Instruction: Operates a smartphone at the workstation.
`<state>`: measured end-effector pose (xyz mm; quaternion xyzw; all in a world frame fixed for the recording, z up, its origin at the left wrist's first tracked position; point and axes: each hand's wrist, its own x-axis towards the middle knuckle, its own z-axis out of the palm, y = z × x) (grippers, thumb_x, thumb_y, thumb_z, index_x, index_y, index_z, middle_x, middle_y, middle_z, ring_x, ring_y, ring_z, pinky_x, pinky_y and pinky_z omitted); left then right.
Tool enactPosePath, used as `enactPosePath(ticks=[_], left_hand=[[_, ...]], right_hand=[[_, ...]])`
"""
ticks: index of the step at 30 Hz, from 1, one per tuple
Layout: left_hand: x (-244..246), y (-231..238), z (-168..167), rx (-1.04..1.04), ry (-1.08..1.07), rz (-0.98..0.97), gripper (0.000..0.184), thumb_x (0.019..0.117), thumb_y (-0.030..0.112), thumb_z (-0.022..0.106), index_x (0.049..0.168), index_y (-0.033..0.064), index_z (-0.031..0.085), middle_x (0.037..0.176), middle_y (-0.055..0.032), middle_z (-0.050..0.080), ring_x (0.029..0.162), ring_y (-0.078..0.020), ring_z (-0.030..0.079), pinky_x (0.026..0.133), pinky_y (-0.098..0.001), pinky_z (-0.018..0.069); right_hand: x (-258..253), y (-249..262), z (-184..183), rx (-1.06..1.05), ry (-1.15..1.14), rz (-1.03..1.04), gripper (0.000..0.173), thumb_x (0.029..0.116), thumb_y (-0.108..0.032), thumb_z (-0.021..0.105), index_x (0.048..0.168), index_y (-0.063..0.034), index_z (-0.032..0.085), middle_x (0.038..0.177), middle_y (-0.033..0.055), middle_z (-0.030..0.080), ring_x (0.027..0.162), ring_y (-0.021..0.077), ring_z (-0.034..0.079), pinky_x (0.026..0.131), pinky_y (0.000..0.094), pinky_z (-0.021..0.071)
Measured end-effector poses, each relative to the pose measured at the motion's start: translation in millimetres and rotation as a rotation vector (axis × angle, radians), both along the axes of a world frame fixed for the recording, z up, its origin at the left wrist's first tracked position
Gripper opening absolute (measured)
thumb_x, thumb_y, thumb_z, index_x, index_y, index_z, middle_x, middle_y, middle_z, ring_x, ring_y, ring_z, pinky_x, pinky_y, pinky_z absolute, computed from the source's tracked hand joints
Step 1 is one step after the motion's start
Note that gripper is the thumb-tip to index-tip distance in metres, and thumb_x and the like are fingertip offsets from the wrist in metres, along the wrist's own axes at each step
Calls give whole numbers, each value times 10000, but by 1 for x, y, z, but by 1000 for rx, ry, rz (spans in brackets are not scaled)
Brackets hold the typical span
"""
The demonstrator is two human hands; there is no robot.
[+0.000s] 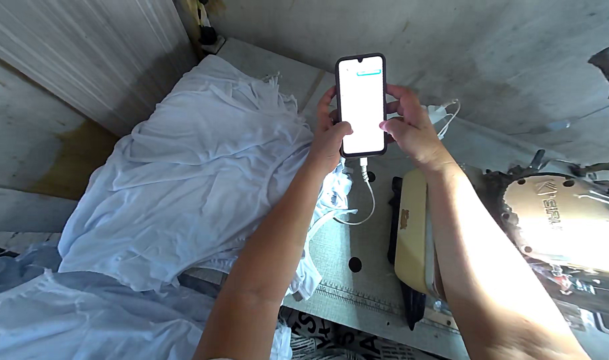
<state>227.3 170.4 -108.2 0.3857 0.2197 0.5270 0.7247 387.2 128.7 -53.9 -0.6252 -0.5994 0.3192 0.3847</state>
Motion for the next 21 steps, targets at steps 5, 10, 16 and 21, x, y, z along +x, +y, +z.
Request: enactPosePath(ticks=[5,10,16,21], left_hand=[[0,-1,0,-8,1,11,867,851,-132,483,1596,168,159,1230,-141,598,1005,-195,682,879,-399,590],[0,0,-2,2,5,16,863,839,-118,485,1590,158,162,1225,-140,597,1002,-196,681,874,-397,590],[0,0,2,-42,20,28,827,843,-122,386,1593,165,189,1271,-154,587,1026,-209,670,871,-421,579],[1,1,-2,-17,-13,29,817,855,-141,420,1580,156,188,1225,-139,599,994,-197,680,860,-408,589]], right_hand=[[-1,-1,0,3,12,4,668,895,-67,502,1547,-106,364,1234,128,631,839,166,669,682,339,571],[-2,-2,1,-5,22,9,676,893,-56,510,1550,-105,359,1251,127,615,844,163,669,697,344,578],[-3,-2,2,-16,-3,14,678,904,-54,502,1560,-106,338,1277,130,610,846,164,674,704,349,579],[-2,-3,2,-6,-6,12,683,898,-60,510,1559,-105,342,1250,126,617,827,146,660,688,327,564]])
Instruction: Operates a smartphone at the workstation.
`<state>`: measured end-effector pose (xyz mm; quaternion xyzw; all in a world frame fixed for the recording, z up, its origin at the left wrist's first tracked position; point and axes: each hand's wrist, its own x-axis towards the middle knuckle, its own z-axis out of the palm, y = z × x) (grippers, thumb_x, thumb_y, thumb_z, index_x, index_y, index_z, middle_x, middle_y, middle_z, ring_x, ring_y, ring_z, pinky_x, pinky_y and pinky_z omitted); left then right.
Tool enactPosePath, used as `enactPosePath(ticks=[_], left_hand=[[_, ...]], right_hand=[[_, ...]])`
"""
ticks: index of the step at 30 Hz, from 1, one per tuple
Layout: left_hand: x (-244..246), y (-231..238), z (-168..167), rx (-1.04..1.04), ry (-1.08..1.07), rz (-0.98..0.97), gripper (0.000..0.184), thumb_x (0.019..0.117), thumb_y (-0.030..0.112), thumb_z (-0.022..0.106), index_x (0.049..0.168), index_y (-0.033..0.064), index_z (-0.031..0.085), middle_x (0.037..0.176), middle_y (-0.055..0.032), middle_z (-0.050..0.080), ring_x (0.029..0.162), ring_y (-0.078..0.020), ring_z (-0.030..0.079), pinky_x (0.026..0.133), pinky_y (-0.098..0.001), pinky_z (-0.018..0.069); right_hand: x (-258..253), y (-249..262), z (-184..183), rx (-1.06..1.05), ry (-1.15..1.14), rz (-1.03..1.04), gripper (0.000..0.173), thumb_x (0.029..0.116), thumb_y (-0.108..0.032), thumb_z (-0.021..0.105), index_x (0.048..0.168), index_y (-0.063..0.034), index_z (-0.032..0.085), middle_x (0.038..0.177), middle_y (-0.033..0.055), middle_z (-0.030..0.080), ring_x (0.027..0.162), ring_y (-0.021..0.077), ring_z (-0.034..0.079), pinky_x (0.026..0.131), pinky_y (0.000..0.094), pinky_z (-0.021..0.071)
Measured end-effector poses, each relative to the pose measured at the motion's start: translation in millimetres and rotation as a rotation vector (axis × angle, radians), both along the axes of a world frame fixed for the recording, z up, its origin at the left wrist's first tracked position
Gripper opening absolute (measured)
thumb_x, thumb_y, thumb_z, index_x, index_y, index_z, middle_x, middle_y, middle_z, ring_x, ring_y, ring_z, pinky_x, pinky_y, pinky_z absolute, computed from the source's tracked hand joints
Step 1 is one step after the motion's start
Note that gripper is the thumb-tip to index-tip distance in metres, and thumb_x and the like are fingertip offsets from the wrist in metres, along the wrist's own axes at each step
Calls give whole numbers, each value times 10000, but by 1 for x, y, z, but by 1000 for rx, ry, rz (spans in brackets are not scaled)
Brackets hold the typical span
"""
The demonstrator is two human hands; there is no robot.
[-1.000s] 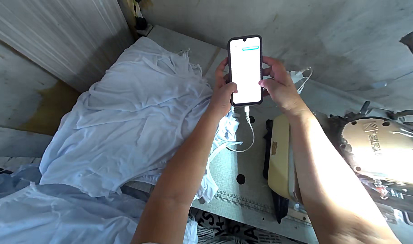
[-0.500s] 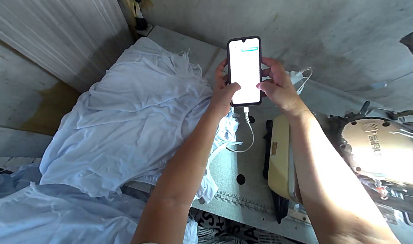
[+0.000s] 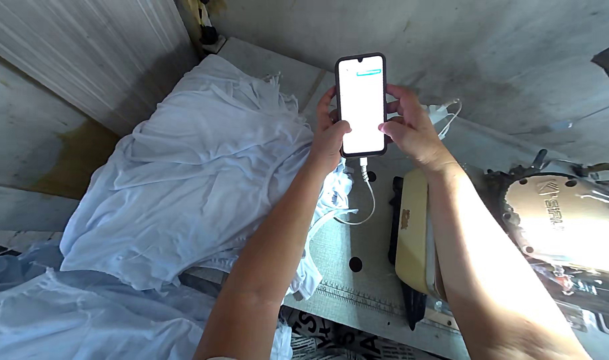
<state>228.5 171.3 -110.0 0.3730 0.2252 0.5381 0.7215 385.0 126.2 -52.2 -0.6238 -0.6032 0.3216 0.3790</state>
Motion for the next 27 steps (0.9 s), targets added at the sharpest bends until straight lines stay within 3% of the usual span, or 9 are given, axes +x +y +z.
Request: enactPosePath(ticks=[7,11,17,21,24,27], left_hand=[[0,0,-2,28,27,11,840,872,-133,504,1592,150,179,1243,-145,597,1016,-193,677,884,-390,586],[0,0,-2,23,38,-6,854,849,-112,488,1592,156,162,1255,-151,588,1017,-202,679,872,-406,590],[-1,-3,1,45,57,-29,935,789,-165,481,1602,153,144,1288,-155,572,1026,-188,669,864,-377,586],[0,-4,1,63,59,-48,933,794,-126,502,1603,157,133,1292,-149,569,1033,-177,666,868,-364,583],[0,-4,2,50,59,-50,941,775,-122,488,1600,153,128,1288,-150,568,1030,-185,668,864,-375,586],[-1,-4,3,33,50,-41,936,779,-127,476,1598,152,120,1299,-161,562,1041,-194,670,875,-391,586]], right_hand=[[-1,-1,0,-9,-2,-2,680,898,-53,514,1555,-100,346,1267,129,606,842,151,661,698,330,565],[-1,-1,0,-3,13,-4,692,892,-42,530,1556,-101,345,1255,129,605,833,141,663,705,316,571],[-9,-1,0,31,-45,-74,742,896,-107,712,1540,-72,345,1222,151,602,811,143,659,702,312,575],[-18,-1,-3,60,-173,-166,783,866,-178,803,1509,-55,374,1219,186,611,856,203,658,747,376,563],[-16,0,-3,53,-159,-153,732,906,-177,756,1516,-63,370,1225,185,610,861,199,655,754,373,558],[-12,-1,0,30,-93,-100,634,939,-65,548,1541,-67,346,1218,160,594,836,154,634,717,326,541]])
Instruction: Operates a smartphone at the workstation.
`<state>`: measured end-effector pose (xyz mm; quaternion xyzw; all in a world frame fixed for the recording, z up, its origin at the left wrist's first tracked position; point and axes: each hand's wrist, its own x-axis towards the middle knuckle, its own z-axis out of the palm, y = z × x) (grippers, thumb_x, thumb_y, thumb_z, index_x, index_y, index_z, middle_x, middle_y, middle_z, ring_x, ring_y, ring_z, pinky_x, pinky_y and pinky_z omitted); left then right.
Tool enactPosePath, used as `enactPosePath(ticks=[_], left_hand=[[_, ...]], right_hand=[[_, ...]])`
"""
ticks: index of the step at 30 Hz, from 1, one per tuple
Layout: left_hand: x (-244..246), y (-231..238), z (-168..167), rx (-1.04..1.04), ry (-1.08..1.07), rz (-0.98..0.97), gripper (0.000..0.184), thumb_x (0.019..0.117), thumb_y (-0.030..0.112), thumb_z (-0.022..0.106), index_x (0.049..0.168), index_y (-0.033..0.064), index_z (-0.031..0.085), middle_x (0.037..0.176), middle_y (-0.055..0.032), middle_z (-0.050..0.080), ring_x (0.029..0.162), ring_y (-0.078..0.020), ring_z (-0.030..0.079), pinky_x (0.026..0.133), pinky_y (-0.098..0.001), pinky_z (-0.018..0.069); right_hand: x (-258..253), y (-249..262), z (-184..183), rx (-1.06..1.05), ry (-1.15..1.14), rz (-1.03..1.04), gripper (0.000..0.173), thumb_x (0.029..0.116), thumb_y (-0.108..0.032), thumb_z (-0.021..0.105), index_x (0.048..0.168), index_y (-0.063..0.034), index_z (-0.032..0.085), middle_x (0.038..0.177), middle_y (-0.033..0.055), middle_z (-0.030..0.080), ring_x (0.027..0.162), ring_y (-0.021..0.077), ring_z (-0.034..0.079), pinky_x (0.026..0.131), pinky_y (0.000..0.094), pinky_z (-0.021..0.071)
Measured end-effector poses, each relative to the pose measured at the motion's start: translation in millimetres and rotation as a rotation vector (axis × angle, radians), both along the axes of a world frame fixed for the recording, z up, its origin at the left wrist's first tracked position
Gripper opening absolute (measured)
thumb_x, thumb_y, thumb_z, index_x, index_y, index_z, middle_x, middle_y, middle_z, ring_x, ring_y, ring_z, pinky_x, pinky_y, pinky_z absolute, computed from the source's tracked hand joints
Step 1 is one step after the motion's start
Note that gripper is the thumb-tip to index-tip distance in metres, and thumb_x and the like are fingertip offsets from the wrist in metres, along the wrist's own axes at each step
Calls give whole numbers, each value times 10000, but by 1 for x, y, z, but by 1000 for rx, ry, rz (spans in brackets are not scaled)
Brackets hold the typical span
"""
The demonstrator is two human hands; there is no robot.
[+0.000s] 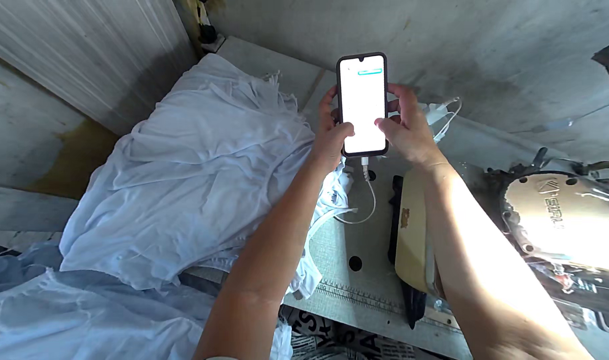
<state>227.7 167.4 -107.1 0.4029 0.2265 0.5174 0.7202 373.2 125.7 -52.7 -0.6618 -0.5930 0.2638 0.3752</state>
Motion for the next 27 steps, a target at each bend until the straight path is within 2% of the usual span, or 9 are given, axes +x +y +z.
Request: enactPosePath(ticks=[2,9,13,18,20,22,24,27], left_hand=[[1,1,-1,-6,-9,8,931,782,-137,470,1599,151,128,1285,-163,570,1029,-199,673,861,-398,590],[0,1,-2,-14,-12,14,938,769,-136,472,1597,152,138,1295,-167,559,1033,-208,668,864,-402,588],[0,1,-1,-18,-23,23,957,758,-143,470,1602,159,135,1299,-159,557,1039,-199,663,872,-393,583],[0,2,-1,-17,-33,26,961,746,-158,455,1599,150,137,1304,-159,556,1039,-193,664,866,-388,584],[-1,2,-1,-18,-29,31,960,747,-159,454,1600,147,139,1311,-162,551,1041,-193,661,869,-388,582],[-1,1,-1,-15,-29,34,964,742,-163,450,1601,146,140,1322,-164,545,1051,-194,658,872,-387,579],[-1,1,0,-18,-30,30,969,739,-163,452,1601,153,141,1345,-168,541,1069,-201,656,876,-393,578],[-1,1,0,-10,-31,25,960,747,-150,458,1600,150,139,1333,-162,543,1053,-185,656,872,-377,578]], right_hand=[[0,0,2,-19,11,-7,653,908,-19,482,1545,-80,352,1250,159,601,812,151,627,674,322,522],[3,0,0,5,34,34,657,901,-41,503,1540,-75,352,1231,144,613,804,135,641,675,311,540],[5,0,2,-36,61,71,756,862,-8,587,1562,-85,313,1271,159,589,865,165,664,722,334,569],[9,0,0,-57,77,139,930,788,-22,694,1599,-92,244,1357,167,537,922,169,670,731,313,582],[9,0,1,-68,73,140,905,820,-3,681,1604,-96,236,1379,176,525,939,173,669,749,313,583],[9,0,2,-67,74,122,798,880,11,596,1598,-93,264,1361,181,540,934,174,659,764,324,566],[11,1,0,-39,81,117,722,895,-28,510,1583,-98,303,1320,162,569,902,152,656,755,322,559],[13,3,-1,-20,88,106,683,902,-52,485,1567,-97,334,1299,154,585,885,150,659,746,322,560]])
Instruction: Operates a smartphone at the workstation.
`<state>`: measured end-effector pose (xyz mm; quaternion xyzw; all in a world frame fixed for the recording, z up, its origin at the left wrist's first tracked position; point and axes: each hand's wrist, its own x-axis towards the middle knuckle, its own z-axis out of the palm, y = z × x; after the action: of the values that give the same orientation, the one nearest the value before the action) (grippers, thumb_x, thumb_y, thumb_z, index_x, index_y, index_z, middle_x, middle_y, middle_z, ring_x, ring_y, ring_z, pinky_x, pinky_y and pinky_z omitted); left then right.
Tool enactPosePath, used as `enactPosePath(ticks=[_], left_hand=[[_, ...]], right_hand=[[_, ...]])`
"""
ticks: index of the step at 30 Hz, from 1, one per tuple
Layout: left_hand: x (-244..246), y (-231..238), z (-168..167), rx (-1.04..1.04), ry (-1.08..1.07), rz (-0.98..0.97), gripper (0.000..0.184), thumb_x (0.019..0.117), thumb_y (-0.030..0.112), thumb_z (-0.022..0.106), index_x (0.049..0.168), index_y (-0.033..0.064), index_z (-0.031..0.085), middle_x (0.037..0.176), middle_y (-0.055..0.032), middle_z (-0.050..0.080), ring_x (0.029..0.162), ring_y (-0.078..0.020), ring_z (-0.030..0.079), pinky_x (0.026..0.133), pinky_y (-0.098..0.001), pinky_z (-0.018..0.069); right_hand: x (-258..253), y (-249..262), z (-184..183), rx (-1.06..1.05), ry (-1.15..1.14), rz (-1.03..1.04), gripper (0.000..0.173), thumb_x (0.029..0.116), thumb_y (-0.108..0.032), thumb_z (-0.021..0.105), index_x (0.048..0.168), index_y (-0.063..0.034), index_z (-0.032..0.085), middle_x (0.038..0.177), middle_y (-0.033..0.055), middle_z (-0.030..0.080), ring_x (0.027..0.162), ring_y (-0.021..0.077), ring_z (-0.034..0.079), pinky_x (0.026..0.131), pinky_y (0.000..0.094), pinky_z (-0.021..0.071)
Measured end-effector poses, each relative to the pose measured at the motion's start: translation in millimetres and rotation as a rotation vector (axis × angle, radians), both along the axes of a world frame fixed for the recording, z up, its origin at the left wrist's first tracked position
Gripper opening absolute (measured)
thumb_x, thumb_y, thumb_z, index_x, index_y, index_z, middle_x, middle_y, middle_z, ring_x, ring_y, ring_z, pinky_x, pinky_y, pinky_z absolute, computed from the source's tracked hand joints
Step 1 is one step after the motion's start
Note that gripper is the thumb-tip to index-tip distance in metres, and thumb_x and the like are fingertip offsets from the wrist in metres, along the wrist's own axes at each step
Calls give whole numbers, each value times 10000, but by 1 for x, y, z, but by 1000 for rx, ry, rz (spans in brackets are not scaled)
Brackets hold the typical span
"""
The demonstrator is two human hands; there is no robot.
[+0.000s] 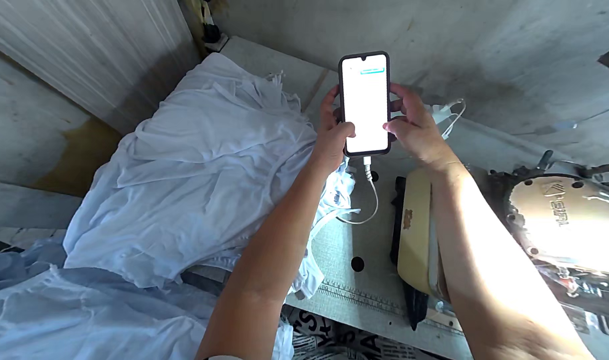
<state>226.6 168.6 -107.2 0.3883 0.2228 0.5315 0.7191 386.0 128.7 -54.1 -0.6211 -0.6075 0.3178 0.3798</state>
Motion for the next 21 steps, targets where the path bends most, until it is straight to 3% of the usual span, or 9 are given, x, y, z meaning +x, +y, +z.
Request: enactPosePath(ticks=[6,10,16,21], left_hand=[[0,0,0,18,26,-9,957,749,-129,465,1602,149,131,1296,-160,564,1045,-186,660,869,-383,578],[0,0,0,7,30,-13,958,754,-139,454,1606,157,130,1320,-162,556,1055,-188,659,871,-383,580],[-1,1,-1,8,31,-12,965,749,-131,449,1609,163,122,1335,-162,537,1061,-185,652,874,-383,577],[0,1,0,-2,18,-10,976,736,-141,451,1605,161,123,1311,-159,553,1038,-191,662,856,-383,583]], right_hand=[[-6,-1,2,11,-39,-69,633,940,-32,531,1547,-97,366,1254,141,608,813,146,650,677,316,551],[-2,-1,1,10,-17,-23,632,954,-84,530,1557,-91,342,1265,150,608,865,157,670,726,328,574],[-2,-4,2,-61,11,42,962,793,-26,716,1613,-102,219,1358,163,521,931,172,663,745,310,583],[0,-3,1,-57,-9,56,959,817,-22,723,1619,-110,206,1394,175,506,956,181,663,758,314,582]])
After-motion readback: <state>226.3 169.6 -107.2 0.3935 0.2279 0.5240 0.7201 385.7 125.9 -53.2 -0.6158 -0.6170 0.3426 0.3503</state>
